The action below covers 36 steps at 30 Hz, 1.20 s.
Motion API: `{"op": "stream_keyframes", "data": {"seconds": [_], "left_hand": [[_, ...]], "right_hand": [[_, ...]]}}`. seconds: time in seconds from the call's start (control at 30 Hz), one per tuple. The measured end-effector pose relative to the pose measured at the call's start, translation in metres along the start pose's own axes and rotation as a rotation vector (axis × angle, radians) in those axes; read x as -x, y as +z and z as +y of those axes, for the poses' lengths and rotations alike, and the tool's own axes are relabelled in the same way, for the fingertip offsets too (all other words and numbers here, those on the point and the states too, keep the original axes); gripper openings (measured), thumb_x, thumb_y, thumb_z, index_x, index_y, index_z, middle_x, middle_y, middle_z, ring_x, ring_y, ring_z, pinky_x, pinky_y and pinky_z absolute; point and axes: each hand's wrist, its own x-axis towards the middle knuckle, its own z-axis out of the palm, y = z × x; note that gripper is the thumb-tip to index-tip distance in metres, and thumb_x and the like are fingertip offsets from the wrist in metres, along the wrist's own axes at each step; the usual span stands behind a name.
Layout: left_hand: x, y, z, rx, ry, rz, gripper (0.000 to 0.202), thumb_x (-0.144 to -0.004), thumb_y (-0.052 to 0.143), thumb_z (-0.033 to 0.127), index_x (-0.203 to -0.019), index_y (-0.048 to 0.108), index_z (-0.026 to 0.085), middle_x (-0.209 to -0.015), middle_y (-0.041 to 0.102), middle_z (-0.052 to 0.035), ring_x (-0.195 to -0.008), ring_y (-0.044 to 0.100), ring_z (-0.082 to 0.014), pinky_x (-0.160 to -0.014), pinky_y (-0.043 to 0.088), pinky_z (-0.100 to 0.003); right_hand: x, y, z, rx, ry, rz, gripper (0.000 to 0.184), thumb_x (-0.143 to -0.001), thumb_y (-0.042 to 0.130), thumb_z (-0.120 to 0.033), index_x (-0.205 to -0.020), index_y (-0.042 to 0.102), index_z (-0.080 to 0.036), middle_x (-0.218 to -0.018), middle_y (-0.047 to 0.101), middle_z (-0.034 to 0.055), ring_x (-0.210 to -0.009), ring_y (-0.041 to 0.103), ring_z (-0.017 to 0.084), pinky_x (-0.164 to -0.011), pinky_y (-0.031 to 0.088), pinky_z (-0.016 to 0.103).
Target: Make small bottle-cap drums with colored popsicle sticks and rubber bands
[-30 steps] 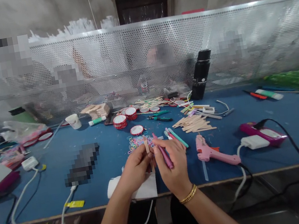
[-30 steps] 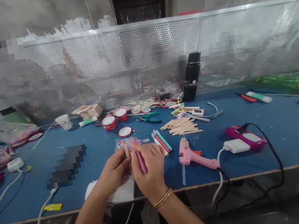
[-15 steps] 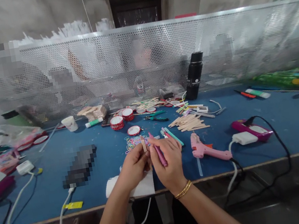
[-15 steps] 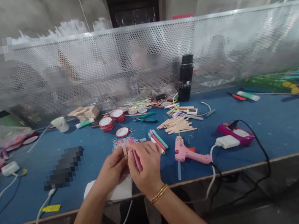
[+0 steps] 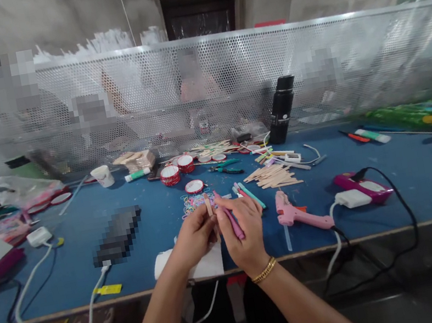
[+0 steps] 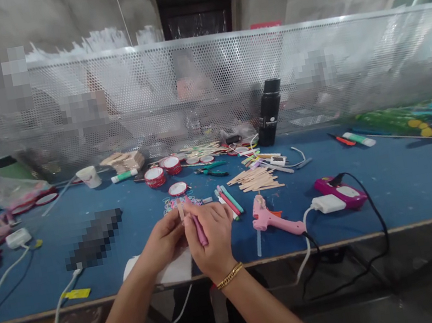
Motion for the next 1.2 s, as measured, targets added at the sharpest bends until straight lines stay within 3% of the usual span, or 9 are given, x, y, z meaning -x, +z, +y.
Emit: {"op": "stream_keyframes", "data": {"seconds": [0.13, 0.73, 1.2], "left_hand": [[0.001, 0.000, 0.001, 0.006, -0.006, -0.001, 0.040, -0.088, 0.073, 0.055, -0.089, 0.057, 0.019, -0.066, 0.049, 0.0051, -0.055, 0.041, -0.0099, -0.052, 0.033, -0.023], [-0.003, -0.001, 0.002, 0.077, -0.023, -0.032, 0.048, -0.081, 0.077, 0.061, -0.084, 0.054, 0.020, -0.060, 0.051, 0.0069, -0.047, 0.045, -0.0083, -0.047, 0.031, -0.022], [-0.003, -0.002, 0.010, 0.131, -0.033, -0.042, 0.049, -0.076, 0.082, 0.060, -0.083, 0.056, 0.018, -0.068, 0.054, 0.0044, -0.054, 0.046, -0.0087, -0.051, 0.034, -0.022]], "right_hand": [[0.003, 0.003, 0.003, 0.042, 0.026, 0.013, 0.027, -0.102, 0.056, -0.029, -0.127, 0.064, -0.022, -0.109, 0.077, 0.0061, -0.098, 0.068, 0.024, -0.100, 0.042, 0.045], [0.003, 0.002, 0.002, 0.104, -0.052, 0.058, 0.021, -0.100, 0.057, -0.024, -0.118, 0.067, -0.023, -0.106, 0.078, 0.0046, -0.098, 0.066, 0.024, -0.098, 0.042, 0.043], [0.000, 0.004, -0.004, 0.107, -0.123, 0.038, 0.020, -0.097, 0.058, -0.022, -0.116, 0.066, -0.023, -0.100, 0.078, 0.0042, -0.095, 0.065, 0.024, -0.096, 0.042, 0.044]]}}
